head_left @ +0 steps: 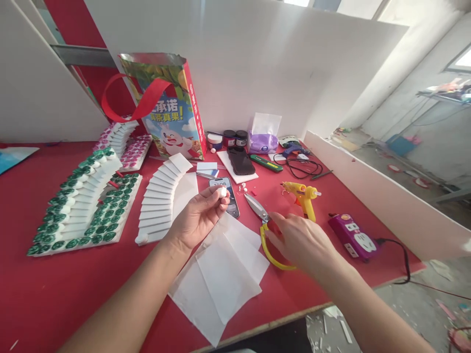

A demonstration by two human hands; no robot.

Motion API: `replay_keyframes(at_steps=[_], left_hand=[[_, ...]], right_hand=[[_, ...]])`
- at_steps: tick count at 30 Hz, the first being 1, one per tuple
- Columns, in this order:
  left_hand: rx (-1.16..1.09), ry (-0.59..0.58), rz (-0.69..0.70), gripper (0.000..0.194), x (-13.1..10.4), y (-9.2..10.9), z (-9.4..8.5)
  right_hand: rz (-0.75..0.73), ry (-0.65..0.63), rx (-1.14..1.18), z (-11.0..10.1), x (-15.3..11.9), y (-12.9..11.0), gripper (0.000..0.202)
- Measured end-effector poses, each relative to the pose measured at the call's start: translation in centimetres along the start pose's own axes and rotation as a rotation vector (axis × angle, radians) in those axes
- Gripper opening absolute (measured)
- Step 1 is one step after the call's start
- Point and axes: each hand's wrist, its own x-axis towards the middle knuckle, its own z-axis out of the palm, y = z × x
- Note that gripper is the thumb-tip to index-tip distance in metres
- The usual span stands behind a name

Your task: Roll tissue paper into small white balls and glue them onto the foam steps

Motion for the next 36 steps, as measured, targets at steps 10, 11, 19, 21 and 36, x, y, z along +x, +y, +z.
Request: replay_keyframes(at_steps=[10, 11, 19, 21, 36], left_hand=[[0.040, -0.043, -0.013, 0.016, 0.0, 0.3, -0.1], [0.043, -0.025, -0.004, 0.017, -0.1, 0.3, -0.2], [0.014, 0.100, -0.032, 0.019, -1.1, 0.0, -1.5], [0.001, 0.108, -0.016, 0.018, -0.9, 0.0, -1.7], [0.029, 0.187, 0.081, 0.015, 0.1, 0.2, -2.4]], right_hand=[[0.344, 0.239, 0.107, 1.0, 0.9, 7.7, 0.045], [0.315, 0.251, 0.199, 1.5, 1.7, 8.3, 0.044], [0.391, 0.363, 0.845, 3.2, 5.7, 8.3, 0.041], [0.359, 0.345, 0.947, 2.2, 5.2, 7.3, 0.031], [-0.393, 0.122, 1.712, 0.8, 4.3, -1.7, 0.037]])
